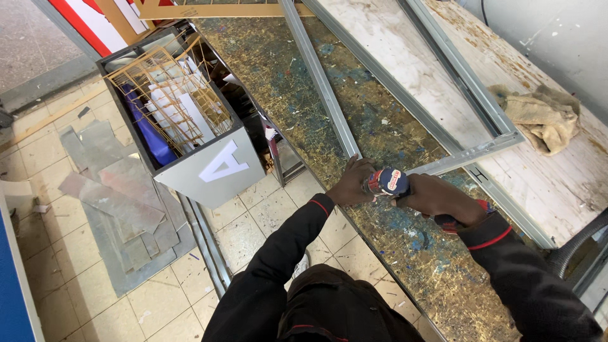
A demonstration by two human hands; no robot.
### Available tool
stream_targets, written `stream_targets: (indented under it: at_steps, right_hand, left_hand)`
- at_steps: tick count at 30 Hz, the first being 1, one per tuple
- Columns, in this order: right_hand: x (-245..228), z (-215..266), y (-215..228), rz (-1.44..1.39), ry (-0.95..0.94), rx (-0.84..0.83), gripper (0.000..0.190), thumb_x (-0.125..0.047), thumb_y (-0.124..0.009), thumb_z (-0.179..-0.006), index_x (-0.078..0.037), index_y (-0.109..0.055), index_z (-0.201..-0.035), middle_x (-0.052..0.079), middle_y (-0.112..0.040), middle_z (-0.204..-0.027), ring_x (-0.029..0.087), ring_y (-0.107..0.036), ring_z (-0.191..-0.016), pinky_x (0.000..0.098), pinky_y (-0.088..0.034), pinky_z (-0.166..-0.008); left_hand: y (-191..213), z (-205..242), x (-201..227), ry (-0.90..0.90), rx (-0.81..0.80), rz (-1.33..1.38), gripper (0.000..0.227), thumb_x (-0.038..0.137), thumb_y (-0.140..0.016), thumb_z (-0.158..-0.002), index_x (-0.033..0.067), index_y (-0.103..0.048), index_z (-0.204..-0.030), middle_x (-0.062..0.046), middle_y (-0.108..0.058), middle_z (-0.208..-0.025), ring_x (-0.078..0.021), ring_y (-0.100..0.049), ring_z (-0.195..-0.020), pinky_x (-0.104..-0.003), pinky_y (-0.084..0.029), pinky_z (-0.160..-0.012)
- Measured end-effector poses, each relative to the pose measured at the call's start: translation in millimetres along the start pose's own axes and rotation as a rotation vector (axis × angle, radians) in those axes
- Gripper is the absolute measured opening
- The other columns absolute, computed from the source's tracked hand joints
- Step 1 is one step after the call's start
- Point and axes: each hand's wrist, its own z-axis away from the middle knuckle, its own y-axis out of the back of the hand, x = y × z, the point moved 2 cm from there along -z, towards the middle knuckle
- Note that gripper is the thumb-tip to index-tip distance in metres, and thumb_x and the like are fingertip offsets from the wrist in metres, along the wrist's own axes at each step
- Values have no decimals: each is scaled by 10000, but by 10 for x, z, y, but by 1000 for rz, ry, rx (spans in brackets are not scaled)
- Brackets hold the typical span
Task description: The person uses a cordless drill to fasten screws into a metal frame structure on a workbench. They repeatedly position the frame, insert screws, and operate the drill to secure the joints.
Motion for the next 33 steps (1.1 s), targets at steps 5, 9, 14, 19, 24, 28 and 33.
stream_targets:
  at_steps: [5, 9, 14, 19, 24, 28, 33]
  right_hand:
    - [8, 30, 15, -53, -32, -3, 378, -415, -775, -982, -49, -854, -1038, 147, -783, -634, 331, -815, -592, 521, -650, -692]
    - [-160, 192, 96, -42, -81, 2, 424, -501, -797, -943, -81, -845, -966, 126, -760, -597, 336, -806, -580, 526, -625, -676]
    - [-410, 279, 272, 62, -73, -6, 453, -582, -780, -850, -131, -815, -847, 119, -744, -586, 366, -822, -656, 580, -626, -765]
    - [-394, 362, 297, -35, -37, 46, 402, -490, -769, -917, -89, -797, -907, 143, -744, -619, 378, -798, -636, 543, -630, -768]
    - [-480, 450, 344, -47, -11, 31, 368, -403, -762, -976, -37, -808, -982, 166, -714, -596, 411, -789, -632, 577, -625, -732]
    - [-486, 507, 359, -70, -35, 15, 368, -421, -767, -973, -56, -810, -1002, 165, -732, -619, 406, -798, -644, 603, -632, -729]
    - [-442, 534, 316, -96, -17, 22, 343, -384, -741, -1048, -50, -815, -1016, 154, -726, -627, 389, -767, -613, 592, -612, -724]
  left_hand:
    - [28, 17, 94, -58, 60, 60, 402, 343, -861, -721, 175, -716, -1057, -37, -687, -1220, -383, -500, -1560, -752, -99, -1381]
    - [207, 14, 401, -30, 45, 161, 397, 261, -848, -774, 154, -704, -1128, -68, -687, -1225, -419, -508, -1530, -748, -111, -1377]
    - [163, 22, 275, -56, 36, 64, 657, 411, -972, -675, 93, -682, -1172, -147, -693, -1331, -403, -522, -1518, -687, -65, -1362]
    - [285, -29, 527, 37, -4, 115, 551, 394, -972, -652, 124, -650, -1007, -138, -673, -1170, -437, -490, -1541, -717, -15, -1387]
    - [207, -17, 322, 42, -55, -9, 587, 352, -1013, -606, 100, -715, -1045, -128, -697, -1200, -446, -503, -1530, -719, -43, -1384]
    - [215, 2, 324, 58, -93, 12, 592, 387, -989, -676, 113, -705, -1119, -126, -697, -1244, -448, -455, -1579, -706, -17, -1397]
    - [346, -40, 488, 65, -133, 31, 608, 381, -950, -776, 103, -653, -1227, -170, -706, -1279, -440, -413, -1629, -669, -6, -1428]
